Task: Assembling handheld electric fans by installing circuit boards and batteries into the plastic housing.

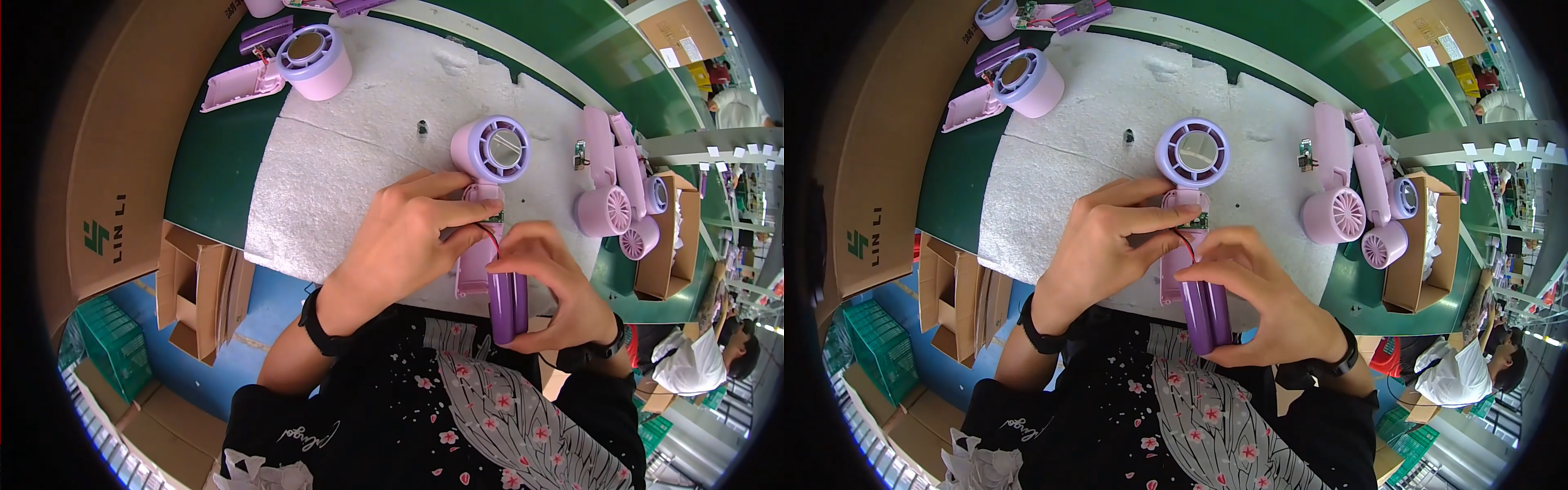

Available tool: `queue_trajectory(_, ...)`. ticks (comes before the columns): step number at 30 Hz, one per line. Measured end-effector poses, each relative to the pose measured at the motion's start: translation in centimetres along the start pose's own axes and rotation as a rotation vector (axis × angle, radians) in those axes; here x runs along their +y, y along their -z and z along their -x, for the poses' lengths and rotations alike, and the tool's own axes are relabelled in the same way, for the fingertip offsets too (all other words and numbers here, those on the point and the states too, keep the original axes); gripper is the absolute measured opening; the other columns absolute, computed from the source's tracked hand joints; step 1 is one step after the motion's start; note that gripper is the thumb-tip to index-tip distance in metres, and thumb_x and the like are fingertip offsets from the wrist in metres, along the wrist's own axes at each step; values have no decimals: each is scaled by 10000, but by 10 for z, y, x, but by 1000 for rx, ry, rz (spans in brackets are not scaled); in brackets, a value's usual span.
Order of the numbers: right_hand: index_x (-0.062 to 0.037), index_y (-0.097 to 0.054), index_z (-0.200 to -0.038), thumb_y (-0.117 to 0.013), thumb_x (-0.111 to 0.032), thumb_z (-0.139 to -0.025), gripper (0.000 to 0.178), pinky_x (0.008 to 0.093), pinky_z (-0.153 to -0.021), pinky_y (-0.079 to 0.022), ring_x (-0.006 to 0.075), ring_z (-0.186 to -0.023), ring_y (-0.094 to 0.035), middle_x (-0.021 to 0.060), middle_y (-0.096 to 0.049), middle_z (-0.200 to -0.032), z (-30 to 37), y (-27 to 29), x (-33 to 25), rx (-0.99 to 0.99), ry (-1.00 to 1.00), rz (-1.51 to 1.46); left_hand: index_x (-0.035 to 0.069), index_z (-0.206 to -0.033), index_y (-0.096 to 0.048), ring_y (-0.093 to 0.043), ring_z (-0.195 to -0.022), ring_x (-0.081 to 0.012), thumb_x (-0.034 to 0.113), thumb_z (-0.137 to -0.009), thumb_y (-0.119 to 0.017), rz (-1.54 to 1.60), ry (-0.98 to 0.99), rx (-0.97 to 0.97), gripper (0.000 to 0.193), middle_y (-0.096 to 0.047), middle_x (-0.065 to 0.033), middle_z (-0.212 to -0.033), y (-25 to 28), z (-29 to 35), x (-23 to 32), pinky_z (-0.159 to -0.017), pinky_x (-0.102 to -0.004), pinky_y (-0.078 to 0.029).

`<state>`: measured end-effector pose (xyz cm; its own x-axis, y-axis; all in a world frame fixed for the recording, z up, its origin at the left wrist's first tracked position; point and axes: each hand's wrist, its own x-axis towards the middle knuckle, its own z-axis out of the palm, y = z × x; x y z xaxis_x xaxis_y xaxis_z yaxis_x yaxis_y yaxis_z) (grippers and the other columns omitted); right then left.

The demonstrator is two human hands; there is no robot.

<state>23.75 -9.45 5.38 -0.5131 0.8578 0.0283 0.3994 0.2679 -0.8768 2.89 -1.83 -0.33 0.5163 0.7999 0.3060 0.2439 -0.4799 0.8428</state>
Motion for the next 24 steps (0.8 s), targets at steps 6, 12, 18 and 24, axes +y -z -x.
queue_trajectory(6, -27, -646, -1181, -882, -106, -519, 708, 416, -885, -502, 334, -1011, -590, 132, -604, -1174, -5, -4, -7, 19, 89, 224, 82, -1026, -769, -677, -829, -279, 22, -679, -802, -46, -48, -21, 354, -705, -128, -1011, 1, -2, 1, -715, -350, -560)
queue_trajectory(12, -31, -613, -1226, -876, -99, -499, 776, 434, -895, -501, 346, -1038, -589, 135, -602, -1189, -10, -11, 3, 22, 163, 262, 64, -1046, -759, -662, -812, -291, 0, -693, -771, -35, -75, -40, 358, -701, -132, -998, 4, -3, 2, -711, -364, -550)
queue_trajectory(18, -28, -604, -1209, -879, -122, -519, 748, 445, -902, -499, 350, -1069, -596, 142, -609, -1196, -11, -10, 9, 34, 166, 316, 65, -1083, -747, -651, -812, -297, -2, -700, -759, -70, -121, -61, 389, -695, -150, -1036, 6, -2, -1, -707, -370, -549)
queue_trajectory(24, -21, -592, -1171, -878, -138, -572, 675, 463, -935, -493, 364, -1108, -595, 150, -604, -1214, -10, -8, 8, 35, 108, 361, 78, -1118, -737, -638, -803, -307, 15, -718, -747, -114, -155, -60, 405, -684, -182, -1073, 6, 0, -1, -702, -375, -551)
